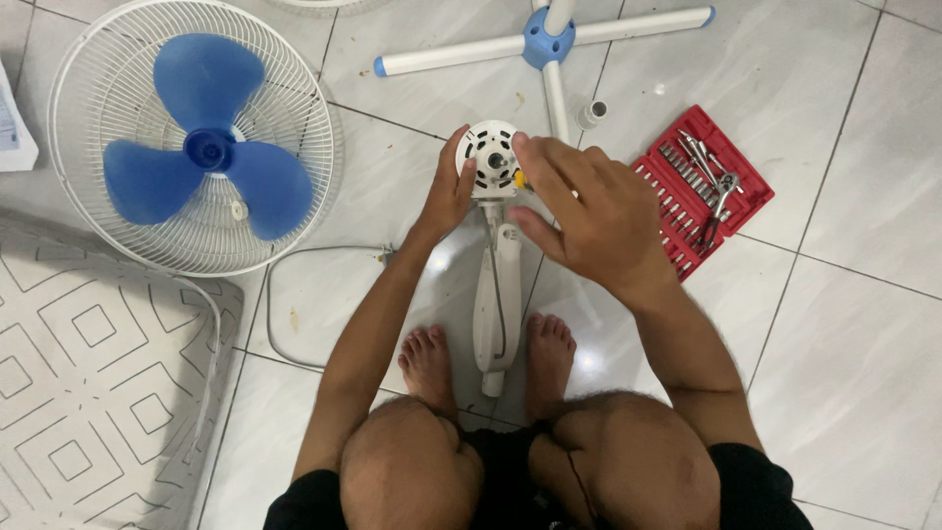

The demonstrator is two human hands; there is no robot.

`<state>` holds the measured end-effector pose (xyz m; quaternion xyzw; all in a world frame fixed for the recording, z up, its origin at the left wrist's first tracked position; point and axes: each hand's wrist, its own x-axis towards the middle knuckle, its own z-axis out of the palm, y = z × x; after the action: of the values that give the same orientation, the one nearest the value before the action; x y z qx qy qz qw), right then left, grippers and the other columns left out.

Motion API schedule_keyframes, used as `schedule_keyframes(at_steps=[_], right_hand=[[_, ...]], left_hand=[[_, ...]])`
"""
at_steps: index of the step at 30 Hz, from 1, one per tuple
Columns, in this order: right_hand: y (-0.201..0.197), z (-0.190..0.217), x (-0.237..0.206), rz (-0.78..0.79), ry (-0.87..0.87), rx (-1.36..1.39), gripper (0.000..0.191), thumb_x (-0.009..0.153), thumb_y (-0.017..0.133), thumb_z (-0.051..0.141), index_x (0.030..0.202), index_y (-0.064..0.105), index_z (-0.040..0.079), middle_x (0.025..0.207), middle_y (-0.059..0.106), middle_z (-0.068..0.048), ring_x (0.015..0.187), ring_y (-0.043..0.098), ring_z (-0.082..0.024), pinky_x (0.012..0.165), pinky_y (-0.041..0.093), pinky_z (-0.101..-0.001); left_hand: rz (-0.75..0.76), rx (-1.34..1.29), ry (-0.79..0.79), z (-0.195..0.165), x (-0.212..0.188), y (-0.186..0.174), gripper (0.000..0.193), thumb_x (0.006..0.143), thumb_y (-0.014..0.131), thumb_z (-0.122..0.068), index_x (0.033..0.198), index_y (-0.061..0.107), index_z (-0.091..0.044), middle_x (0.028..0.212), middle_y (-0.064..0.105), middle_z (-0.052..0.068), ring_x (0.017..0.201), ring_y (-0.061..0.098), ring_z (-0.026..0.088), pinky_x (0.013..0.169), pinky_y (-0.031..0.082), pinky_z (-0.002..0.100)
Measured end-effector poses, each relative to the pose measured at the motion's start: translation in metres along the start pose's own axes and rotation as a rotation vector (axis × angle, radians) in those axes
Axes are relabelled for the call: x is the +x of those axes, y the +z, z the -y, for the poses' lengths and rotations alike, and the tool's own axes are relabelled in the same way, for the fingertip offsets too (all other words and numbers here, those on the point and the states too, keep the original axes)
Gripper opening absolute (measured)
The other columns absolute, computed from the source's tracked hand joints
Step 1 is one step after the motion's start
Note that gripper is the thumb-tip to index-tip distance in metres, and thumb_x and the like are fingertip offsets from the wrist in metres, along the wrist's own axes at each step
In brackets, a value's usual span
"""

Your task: The person kneels on a tiled floor and services a pedestal fan, using a screwdriver to unscrew the rear grille from the fan motor housing. They remove the grille and motor cover, work on the motor and housing with their hands, handle a plastic bottle, and sort through a red screwdriver bit set.

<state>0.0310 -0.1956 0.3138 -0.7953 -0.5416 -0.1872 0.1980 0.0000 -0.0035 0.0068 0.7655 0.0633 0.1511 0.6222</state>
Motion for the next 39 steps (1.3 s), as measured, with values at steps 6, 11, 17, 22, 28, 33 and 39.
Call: schedule_keyframes(at_steps=[6,11,17,22,28,33,39], right_hand=[[0.001,-0.006,-0.005,0.108,0.035,0.041,0.052,0.097,0.067,0.003,0.148,0.059,0.010,0.127,0.064,-0.004,0.096,0.059,-0.024,0.080,0.052,-0.0342],[0.000,-0.002,-0.006,0.066,0.022,0.130,0.055,0.086,0.062,0.012,0.140,0.054,0.007,0.128,0.062,-0.016,0.097,0.057,-0.031,0.084,0.053,-0.0429],[0.001,-0.004,-0.005,0.358,0.312,-0.214,0.051,0.103,0.070,0.039,0.143,0.059,0.009,0.087,0.060,-0.008,0.068,0.061,-0.025,0.055,0.049,-0.0397],[-0.008,-0.006,-0.007,0.235,0.125,0.102,0.041,0.097,0.068,0.015,0.137,0.059,0.010,0.100,0.061,-0.011,0.089,0.064,-0.028,0.068,0.052,-0.0393],[-0.015,-0.001,0.000,0.161,0.013,0.132,0.047,0.079,0.065,0.012,0.125,0.058,0.009,0.099,0.062,-0.014,0.086,0.063,-0.032,0.072,0.051,-0.0416],[-0.013,-0.001,-0.001,0.512,0.480,-0.148,0.041,0.104,0.070,0.039,0.131,0.061,0.011,0.085,0.064,-0.009,0.069,0.062,-0.030,0.060,0.047,-0.0427],[-0.015,-0.008,-0.011,0.293,0.087,0.112,0.032,0.096,0.069,0.017,0.127,0.065,0.011,0.103,0.062,-0.011,0.092,0.064,-0.026,0.069,0.051,-0.0358]], left_hand=[[0.010,0.000,0.003,-0.004,-0.001,-0.002,0.054,0.115,0.041,-0.030,0.160,0.029,-0.002,0.160,0.039,0.024,0.150,0.039,0.035,0.124,0.031,0.042],[0.015,-0.032,-0.026,-0.004,0.000,-0.002,0.056,0.115,0.041,-0.032,0.160,0.028,-0.002,0.159,0.041,0.023,0.147,0.043,0.033,0.123,0.033,0.041],[0.012,-0.006,-0.041,-0.002,-0.001,-0.002,0.055,0.114,0.041,-0.031,0.160,0.029,-0.002,0.158,0.041,0.023,0.147,0.043,0.033,0.123,0.033,0.041],[0.007,-0.032,-0.031,0.000,0.000,-0.001,0.055,0.114,0.042,-0.031,0.159,0.029,-0.002,0.159,0.041,0.023,0.147,0.042,0.033,0.123,0.033,0.041],[0.001,-0.017,0.006,0.004,0.001,-0.001,0.054,0.115,0.042,-0.031,0.159,0.030,-0.002,0.160,0.039,0.023,0.149,0.041,0.034,0.124,0.032,0.041],[0.012,-0.031,-0.033,0.002,0.000,-0.001,0.056,0.114,0.041,-0.032,0.159,0.029,-0.002,0.160,0.039,0.023,0.149,0.041,0.034,0.124,0.032,0.041],[0.009,-0.032,-0.052,0.003,0.001,-0.001,0.057,0.114,0.042,-0.034,0.159,0.029,-0.002,0.159,0.039,0.024,0.149,0.040,0.034,0.123,0.031,0.042]])
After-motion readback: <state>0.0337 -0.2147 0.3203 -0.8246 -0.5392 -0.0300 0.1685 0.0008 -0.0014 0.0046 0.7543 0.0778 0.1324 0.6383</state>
